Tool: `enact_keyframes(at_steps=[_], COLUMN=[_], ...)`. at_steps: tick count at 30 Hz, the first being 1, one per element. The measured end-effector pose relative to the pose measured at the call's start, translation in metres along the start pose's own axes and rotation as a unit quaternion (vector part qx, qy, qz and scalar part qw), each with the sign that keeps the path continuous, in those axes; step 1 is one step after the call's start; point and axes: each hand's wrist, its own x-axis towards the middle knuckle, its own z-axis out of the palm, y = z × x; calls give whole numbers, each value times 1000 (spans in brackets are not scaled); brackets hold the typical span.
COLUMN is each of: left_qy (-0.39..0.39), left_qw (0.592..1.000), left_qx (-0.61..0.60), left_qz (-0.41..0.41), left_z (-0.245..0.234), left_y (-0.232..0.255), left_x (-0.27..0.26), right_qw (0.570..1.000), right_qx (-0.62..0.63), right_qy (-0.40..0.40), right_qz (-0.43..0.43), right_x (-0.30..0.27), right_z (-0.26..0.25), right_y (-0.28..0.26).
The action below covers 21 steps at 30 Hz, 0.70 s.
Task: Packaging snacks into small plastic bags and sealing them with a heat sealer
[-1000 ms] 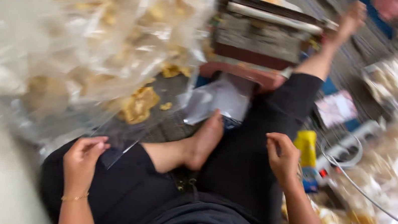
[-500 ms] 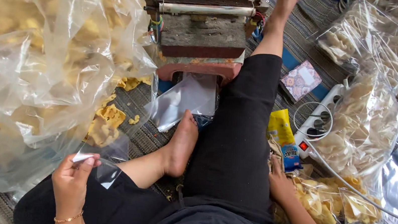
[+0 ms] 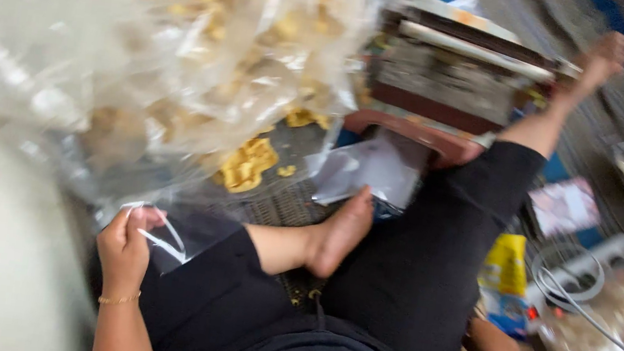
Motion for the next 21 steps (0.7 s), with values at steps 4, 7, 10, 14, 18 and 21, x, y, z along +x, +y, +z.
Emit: enact_keyframes(at_steps=[4, 7, 10, 14, 18, 21], left_qy=[49, 47, 67, 104, 115, 110], left_qw=[996, 995, 977, 945, 950, 947], left_qx=[68, 71, 170, 268, 244, 262], left_qz=[36, 53, 108, 157, 155, 150], left_z=[-19, -16, 5, 20, 18, 19], left_y=[-29, -47, -48, -60, -63, -66], left_x=[-6, -15, -18, -14, -6, 0], right_qw=[989, 942, 868, 697, 650, 675], right_qx=[-61, 27, 91, 69, -64, -166], right_qy=[138, 295, 352, 342, 458, 422], right_qz=[1, -155, -338, -626, -602, -582], right_x=[-71, -103, -79, -34, -13, -12], right_z=[-104, -151, -156, -155, -152, -165], right_y=[-45, -119, -223, -378, -497, -552])
